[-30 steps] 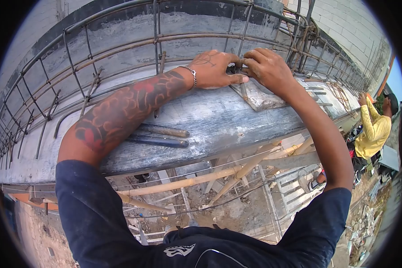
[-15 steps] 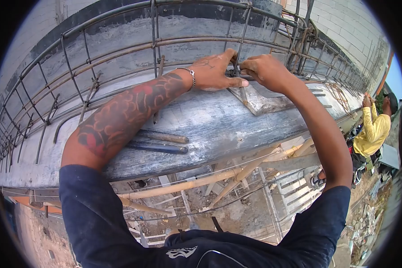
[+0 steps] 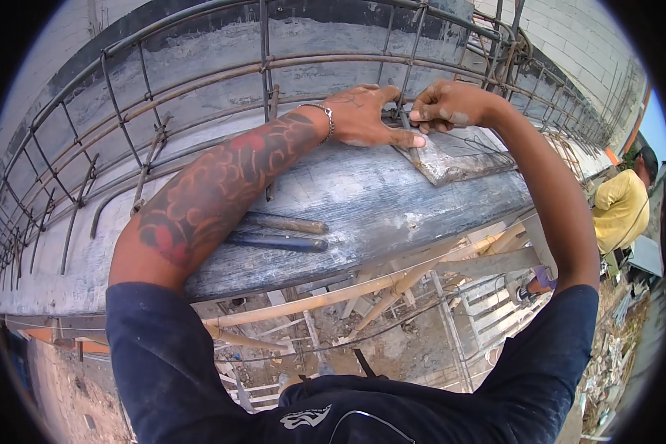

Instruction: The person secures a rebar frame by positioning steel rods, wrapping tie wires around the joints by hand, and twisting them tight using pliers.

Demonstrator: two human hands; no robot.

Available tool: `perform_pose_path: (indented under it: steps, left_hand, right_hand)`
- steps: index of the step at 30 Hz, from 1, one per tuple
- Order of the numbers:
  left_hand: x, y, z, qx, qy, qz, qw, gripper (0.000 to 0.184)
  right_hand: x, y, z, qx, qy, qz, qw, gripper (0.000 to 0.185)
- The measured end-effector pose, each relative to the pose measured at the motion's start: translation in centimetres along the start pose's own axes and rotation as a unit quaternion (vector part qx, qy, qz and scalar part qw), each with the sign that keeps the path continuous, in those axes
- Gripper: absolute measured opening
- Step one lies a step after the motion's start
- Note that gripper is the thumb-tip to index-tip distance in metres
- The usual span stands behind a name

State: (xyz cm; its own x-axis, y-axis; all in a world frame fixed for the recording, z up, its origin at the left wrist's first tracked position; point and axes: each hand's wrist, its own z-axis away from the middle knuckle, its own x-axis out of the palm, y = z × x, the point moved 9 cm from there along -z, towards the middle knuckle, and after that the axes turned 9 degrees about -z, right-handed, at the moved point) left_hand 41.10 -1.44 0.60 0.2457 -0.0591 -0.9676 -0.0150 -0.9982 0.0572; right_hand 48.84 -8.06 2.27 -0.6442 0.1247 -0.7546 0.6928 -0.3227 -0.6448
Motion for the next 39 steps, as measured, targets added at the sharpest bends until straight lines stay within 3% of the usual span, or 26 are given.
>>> perform_pose_path:
  steps: [3,5,7,9,11,13,17,22,24,31,33,35,36,38,39]
  left_hand:
    - [0.3,0.3,0.0,-0.001,-0.037,0.02,0.999,0.114]
    - [0.0,0.1,0.5,-0.004,-0.058,0.064,0.996,0.112]
    - [-0.3,-0.8,0.3,0.021,-0.041,0.042,0.998,0.104]
    - [-0.6,-1.0,0.6,0.016,-0.04,0.026,0.999,0.099]
    - [-0.5,0.2,0.2,0.042,-0.049,0.01,0.998,0.093]
    - [-0.9,0.1,0.1,0.042,-0.06,0.004,0.997,0.082]
    - [-1.2,-0.3,-0.7,0.06,-0.085,0.053,0.993,0.062]
    - [-0.8,-0.4,-0.2,0.053,-0.099,0.06,0.992,0.067]
    - [0.6,-1.3,0.2,0.028,-0.112,0.054,0.992,0.072]
    - [0.2,-0.8,1.1,0.07,-0.091,0.009,0.993,0.074]
    - [-0.1,-0.9,0.6,0.059,-0.092,0.051,0.993,0.072]
    - [0.0,-0.7,0.4,0.047,-0.098,0.095,0.99,0.07]
    - [-0.3,-0.5,0.4,0.021,-0.089,0.096,0.991,0.072]
    - [-0.7,0.5,0.5,-0.005,-0.081,0.109,0.991,0.076]
    - [-1.2,0.9,0.4,-0.022,-0.072,0.092,0.993,0.083]
  right_hand:
    - [-0.2,-2.5,2.4,-0.063,0.121,0.258,0.957,0.028]
    - [0.5,-6.3,6.6,-0.146,0.329,0.429,0.828,0.031]
    - [3.8,-10.9,10.0,-0.21,0.329,0.309,0.868,0.032]
    - [9.7,-15.0,12.2,-0.314,0.2,0.222,0.901,0.035]
    - [14.0,-17.0,12.9,-0.375,0.162,0.208,0.889,0.039]
    - [17.0,-17.9,11.5,-0.408,0.186,0.242,0.86,0.042]
    - [18.9,-18.9,9.3,-0.375,0.204,0.302,0.852,0.026]
    - [19.2,-19.3,11.8,-0.389,0.255,0.35,0.813,0.017]
    - [18.3,-18.8,13.1,-0.343,0.24,0.35,0.838,0.015]
    - [14.0,-14.0,20.5,-0.254,0.218,0.298,0.894,0.025]
    - [12.6,-11.7,22.5,-0.234,0.233,0.244,0.912,0.024]
    - [11.3,-7.4,24.3,-0.124,0.206,0.085,0.967,0.029]
    - [10.9,-6.8,25.4,-0.121,0.203,0.088,0.968,0.029]
    - [8.5,-2.7,27.9,0.013,0.29,-0.11,0.951,0.034]
    - [7.6,-1.5,28.4,-0.022,0.324,-0.13,0.937,0.036]
